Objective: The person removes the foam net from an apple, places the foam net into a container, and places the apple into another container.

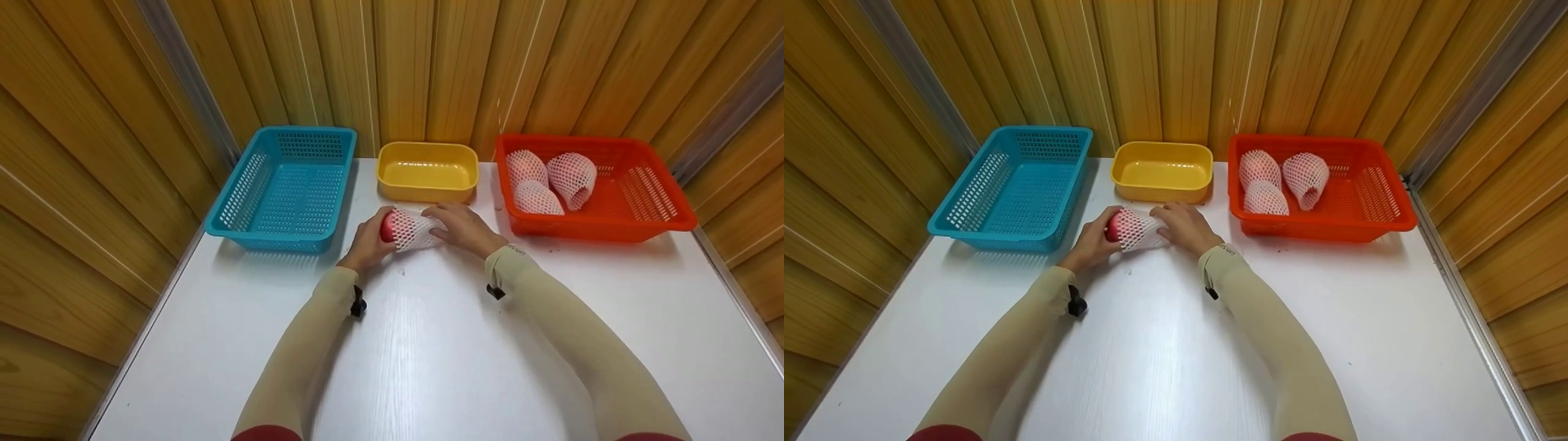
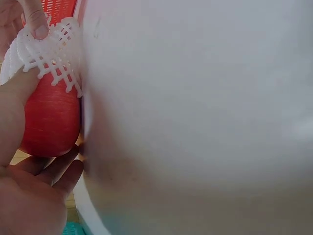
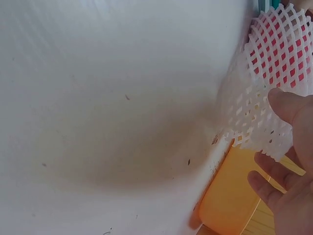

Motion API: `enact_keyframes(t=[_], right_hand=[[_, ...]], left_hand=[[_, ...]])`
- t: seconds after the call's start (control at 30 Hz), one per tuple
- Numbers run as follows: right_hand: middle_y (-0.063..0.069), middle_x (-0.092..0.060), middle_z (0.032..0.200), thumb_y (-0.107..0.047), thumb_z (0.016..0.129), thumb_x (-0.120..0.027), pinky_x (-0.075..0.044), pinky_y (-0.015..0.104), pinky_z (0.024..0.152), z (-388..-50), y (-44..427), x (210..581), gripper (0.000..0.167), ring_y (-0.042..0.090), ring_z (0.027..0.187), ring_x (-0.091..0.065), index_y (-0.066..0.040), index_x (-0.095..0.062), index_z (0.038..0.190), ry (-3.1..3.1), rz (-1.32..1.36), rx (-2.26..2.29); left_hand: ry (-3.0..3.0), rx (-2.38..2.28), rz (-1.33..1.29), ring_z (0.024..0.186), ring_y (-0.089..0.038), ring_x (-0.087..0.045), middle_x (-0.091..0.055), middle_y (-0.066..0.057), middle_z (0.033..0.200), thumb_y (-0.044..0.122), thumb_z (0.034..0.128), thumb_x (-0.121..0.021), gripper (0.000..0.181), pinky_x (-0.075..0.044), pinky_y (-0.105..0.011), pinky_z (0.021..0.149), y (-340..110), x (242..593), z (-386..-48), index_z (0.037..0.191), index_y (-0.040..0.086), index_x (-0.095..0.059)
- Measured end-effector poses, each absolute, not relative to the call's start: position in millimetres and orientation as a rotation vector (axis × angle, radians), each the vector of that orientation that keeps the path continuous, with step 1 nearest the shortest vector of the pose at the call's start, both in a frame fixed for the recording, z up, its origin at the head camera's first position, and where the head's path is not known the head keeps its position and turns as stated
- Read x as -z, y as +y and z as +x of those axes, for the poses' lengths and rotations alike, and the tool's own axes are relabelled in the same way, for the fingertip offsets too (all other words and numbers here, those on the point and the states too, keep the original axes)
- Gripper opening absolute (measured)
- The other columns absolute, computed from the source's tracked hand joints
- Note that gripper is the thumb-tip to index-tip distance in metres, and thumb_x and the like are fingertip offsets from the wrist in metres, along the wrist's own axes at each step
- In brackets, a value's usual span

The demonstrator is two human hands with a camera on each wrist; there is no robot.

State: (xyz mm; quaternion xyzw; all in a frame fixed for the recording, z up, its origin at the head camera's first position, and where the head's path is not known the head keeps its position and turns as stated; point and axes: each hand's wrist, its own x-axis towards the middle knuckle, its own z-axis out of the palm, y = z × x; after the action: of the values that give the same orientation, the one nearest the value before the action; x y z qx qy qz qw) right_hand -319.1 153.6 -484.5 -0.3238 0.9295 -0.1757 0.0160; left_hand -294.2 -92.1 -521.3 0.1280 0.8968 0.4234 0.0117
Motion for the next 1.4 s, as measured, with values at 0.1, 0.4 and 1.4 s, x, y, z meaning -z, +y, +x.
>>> enact_keyframes(t=[0.1,0.4,1.4], right_hand=[[0.010,-0.064,0.134,-0.021,0.097,-0.073,-0.040,0.049,0.115,-320,153,484,0.042,0.031,0.126,-0.055,-0.012,-0.065,0.137,2.908,-1.043,0.522],[0.010,-0.066,0.132,-0.019,0.097,-0.073,-0.043,0.048,0.113,-321,150,481,0.037,0.031,0.125,-0.057,-0.010,-0.068,0.133,2.900,-1.046,0.507],[0.007,-0.071,0.117,-0.020,0.099,-0.070,-0.052,0.045,0.103,-326,161,436,0.031,0.028,0.104,-0.064,-0.016,-0.069,0.130,2.995,-0.986,0.527]], left_hand=[[2.800,-1.315,0.411,0.133,-0.025,-0.052,-0.054,-0.008,0.150,0.004,0.0846,-0.081,0.076,-0.036,-0.039,0.118,-93,521,-295,0.149,0.017,-0.042],[2.761,-1.331,0.366,0.131,-0.022,-0.052,-0.055,-0.006,0.146,0.003,0.0834,-0.083,0.073,-0.035,-0.038,0.119,-92,518,-296,0.144,0.017,-0.044],[2.693,-1.520,0.431,0.120,-0.022,-0.055,-0.060,-0.008,0.132,0.025,0.0827,-0.088,0.068,-0.046,-0.033,0.108,-97,517,-292,0.134,0.010,-0.046]])
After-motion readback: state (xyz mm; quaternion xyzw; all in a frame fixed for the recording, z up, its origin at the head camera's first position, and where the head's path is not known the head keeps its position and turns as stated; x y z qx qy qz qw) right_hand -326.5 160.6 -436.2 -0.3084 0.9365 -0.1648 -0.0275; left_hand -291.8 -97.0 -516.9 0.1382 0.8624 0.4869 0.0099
